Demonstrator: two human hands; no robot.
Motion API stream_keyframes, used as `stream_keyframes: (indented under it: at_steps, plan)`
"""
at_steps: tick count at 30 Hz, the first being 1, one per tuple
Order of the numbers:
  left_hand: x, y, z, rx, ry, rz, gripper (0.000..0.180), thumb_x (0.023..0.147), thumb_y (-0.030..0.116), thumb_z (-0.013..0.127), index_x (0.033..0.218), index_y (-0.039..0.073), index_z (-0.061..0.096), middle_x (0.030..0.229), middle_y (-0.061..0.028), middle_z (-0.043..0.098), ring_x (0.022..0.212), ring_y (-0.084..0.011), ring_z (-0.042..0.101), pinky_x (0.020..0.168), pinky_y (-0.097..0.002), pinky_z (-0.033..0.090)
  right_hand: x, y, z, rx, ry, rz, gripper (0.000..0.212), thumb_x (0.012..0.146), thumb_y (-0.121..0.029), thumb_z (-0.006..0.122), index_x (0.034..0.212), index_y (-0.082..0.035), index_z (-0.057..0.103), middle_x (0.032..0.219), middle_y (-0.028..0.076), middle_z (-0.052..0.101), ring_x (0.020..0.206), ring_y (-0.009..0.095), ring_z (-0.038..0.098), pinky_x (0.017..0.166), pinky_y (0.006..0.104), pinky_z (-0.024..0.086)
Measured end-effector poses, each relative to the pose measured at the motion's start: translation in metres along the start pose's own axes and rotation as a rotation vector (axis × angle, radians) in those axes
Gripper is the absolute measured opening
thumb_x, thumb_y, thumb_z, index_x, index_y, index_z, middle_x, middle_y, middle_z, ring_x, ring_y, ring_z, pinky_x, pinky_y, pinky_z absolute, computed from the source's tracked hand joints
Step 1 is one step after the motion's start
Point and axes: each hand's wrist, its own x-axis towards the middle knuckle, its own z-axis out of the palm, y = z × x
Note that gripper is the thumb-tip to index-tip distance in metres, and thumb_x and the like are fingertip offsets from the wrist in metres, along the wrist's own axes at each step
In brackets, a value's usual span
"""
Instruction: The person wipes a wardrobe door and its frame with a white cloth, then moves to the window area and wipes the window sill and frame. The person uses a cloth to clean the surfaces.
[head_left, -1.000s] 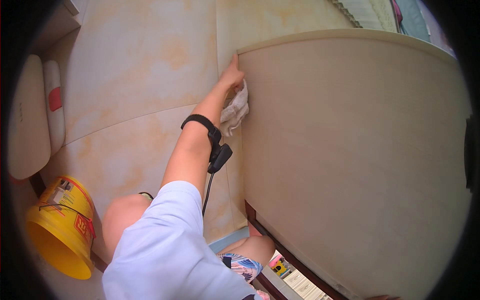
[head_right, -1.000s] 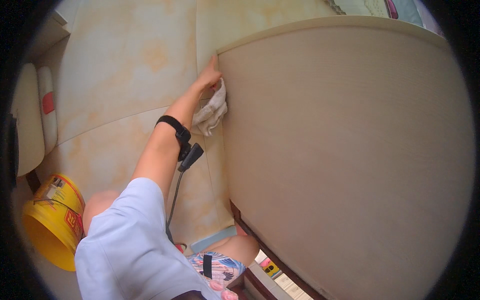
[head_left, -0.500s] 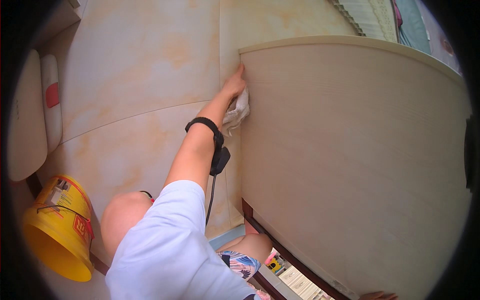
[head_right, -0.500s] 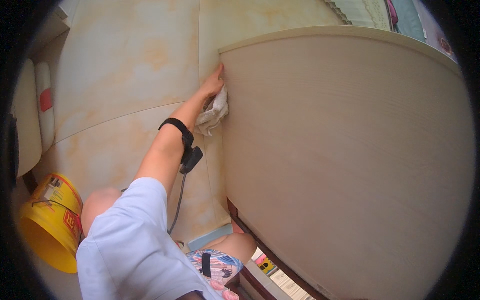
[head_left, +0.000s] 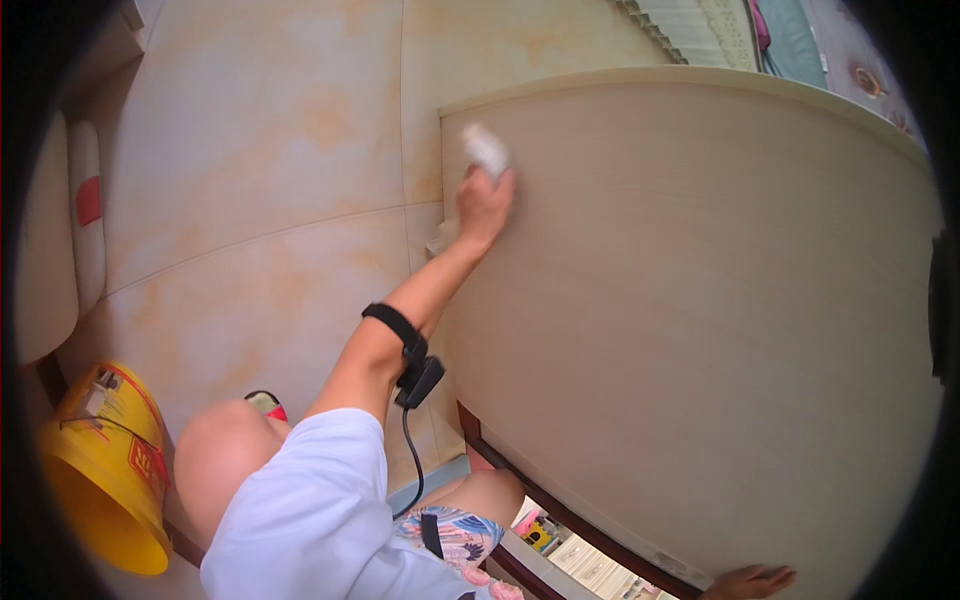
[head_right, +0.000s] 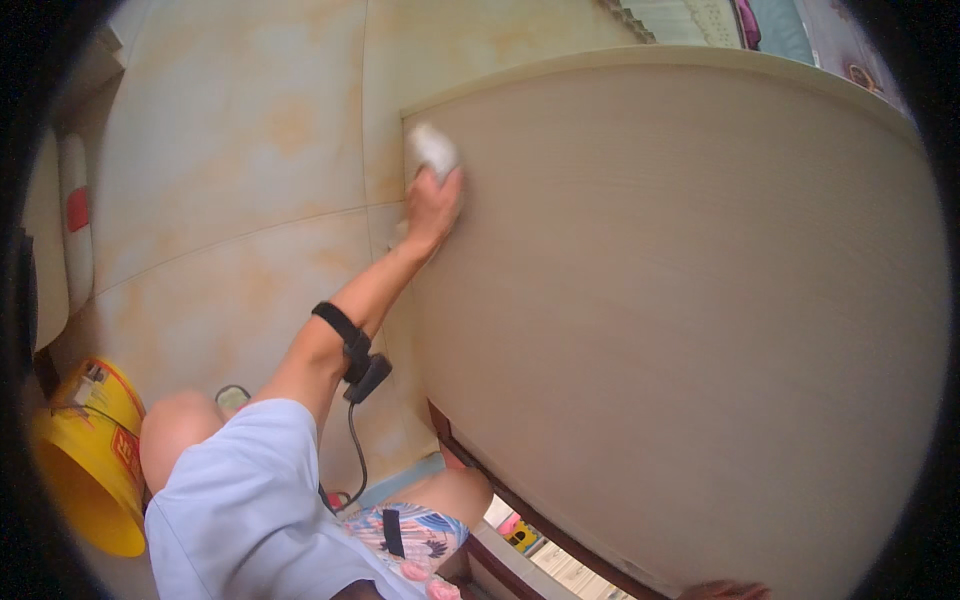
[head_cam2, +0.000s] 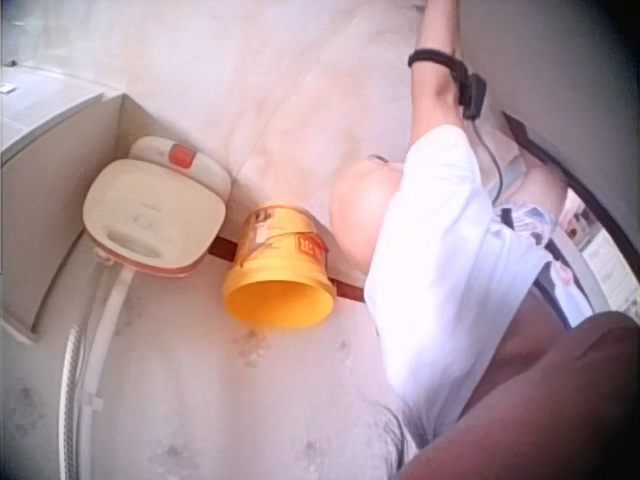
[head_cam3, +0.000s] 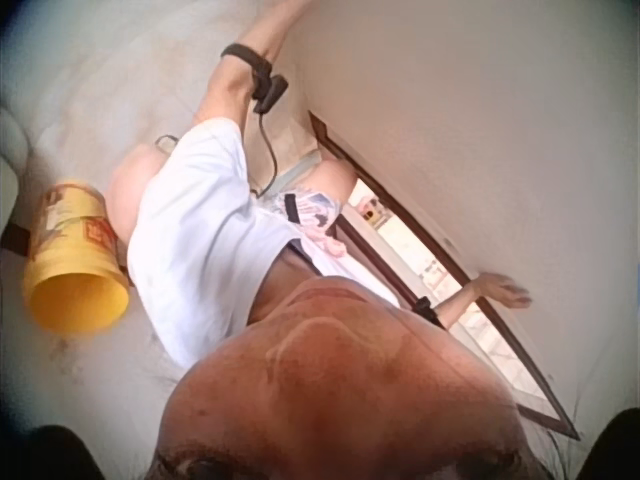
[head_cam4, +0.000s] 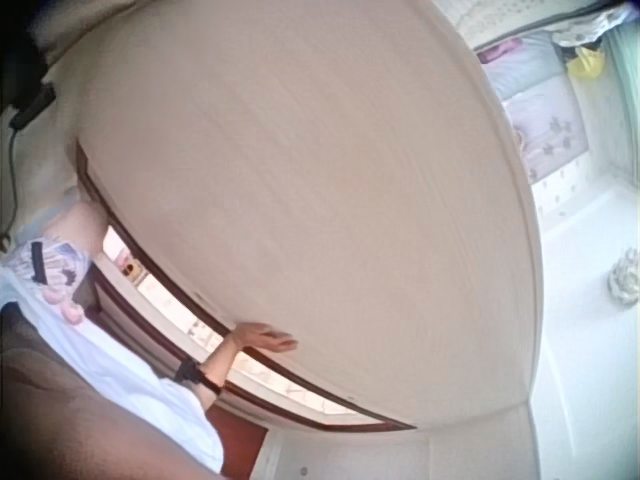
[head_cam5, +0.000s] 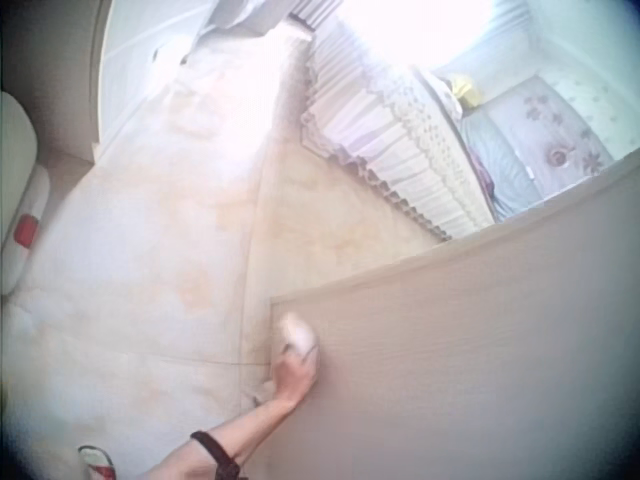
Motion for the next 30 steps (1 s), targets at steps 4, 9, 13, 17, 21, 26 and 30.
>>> stream_keyframes:
  at_steps: [4, 9, 13, 17, 21, 26, 30]
  plan:
    - [-0.018, 0.128, 0.029, -0.442, -0.024, 0.61, 0.046, 0.083, 0.016, 0.066, 0.123, 0.003, 0.049, 0.117, -0.021, 0.053, 0.103, -0.0383, 0.052, 0.09, -0.047, 0.04, 0.001, -0.001, -0.002, -0.061, 0.011, -0.023, 0.061, 0.101, -0.045, 0.038, 0.142, 0.0, 0.036, 0.146, 0.027, 0.03, 0.132, 0.047, 0.031, 0.102, 0.0588, 0.031]
    - [-0.007, 0.154, 0.024, -0.038, -0.055, 0.986, 0.055, 0.078, 0.009, 0.063, 0.131, 0.005, 0.049, 0.13, -0.0187, 0.047, 0.122, -0.0411, 0.041, 0.107, -0.054, 0.028, 0.002, -0.006, -0.004, -0.023, 0.002, -0.018, 0.062, 0.101, -0.045, 0.037, 0.142, 0.001, 0.036, 0.149, 0.028, 0.024, 0.134, 0.046, 0.028, 0.103, 0.0581, 0.03]
    - [0.037, 0.07, 0.024, -0.205, -0.09, 0.581, 0.03, 0.087, 0.021, 0.054, 0.106, -0.001, 0.062, 0.113, -0.0216, 0.059, 0.111, -0.0391, 0.05, 0.096, -0.0469, 0.036, 0.003, -0.008, -0.004, -0.05, -0.011, -0.017, 0.061, 0.101, -0.044, 0.035, 0.142, 0.002, 0.036, 0.149, 0.029, 0.023, 0.134, 0.047, 0.027, 0.103, 0.0585, 0.03]
    - [0.039, 0.037, 0.028, 0.047, -0.083, 0.438, 0.029, 0.09, 0.019, 0.051, 0.105, -0.004, 0.061, 0.106, -0.0231, 0.06, 0.104, -0.0403, 0.054, 0.094, -0.0449, 0.039, 0.004, -0.004, -0.002, -0.014, -0.002, -0.043, 0.058, 0.102, -0.04, 0.035, 0.14, 0.003, 0.037, 0.147, 0.031, 0.025, 0.133, 0.048, 0.029, 0.104, 0.0584, 0.029]
    - [0.024, 0.049, 0.025, 0.144, -0.007, 0.183, 0.027, 0.085, 0.013, 0.053, 0.106, -0.001, 0.062, 0.108, -0.0222, 0.06, 0.106, -0.0407, 0.053, 0.097, -0.0453, 0.038, 0.004, -0.001, 0.002, -0.012, 0.095, -0.066, 0.04, 0.1, -0.02, 0.042, 0.133, 0.002, 0.047, 0.14, 0.024, 0.038, 0.129, 0.038, 0.04, 0.104, 0.0467, 0.036]
    - [0.033, 0.049, 0.017, 0.113, 0.115, 0.678, 0.025, 0.076, 0.001, 0.051, 0.098, 0.003, 0.062, 0.104, -0.0176, 0.059, 0.104, -0.0375, 0.052, 0.095, -0.0461, 0.04, 0.008, -0.013, 0.0, 0.004, 0.058, -0.011, 0.051, 0.102, -0.031, 0.038, 0.139, 0.003, 0.039, 0.146, 0.029, 0.028, 0.134, 0.045, 0.031, 0.106, 0.0547, 0.029]
    - [0.04, 0.043, 0.015, 0.16, -0.044, 0.426, 0.024, 0.079, 0.002, 0.049, 0.097, 0.003, 0.064, 0.097, -0.02, 0.058, 0.1, -0.0397, 0.052, 0.093, -0.046, 0.041, 0.01, -0.026, -0.002, -0.035, 0.046, 0.031, 0.051, 0.102, -0.032, 0.04, 0.14, 0.003, 0.037, 0.143, 0.031, 0.03, 0.131, 0.047, 0.032, 0.103, 0.0577, 0.031]
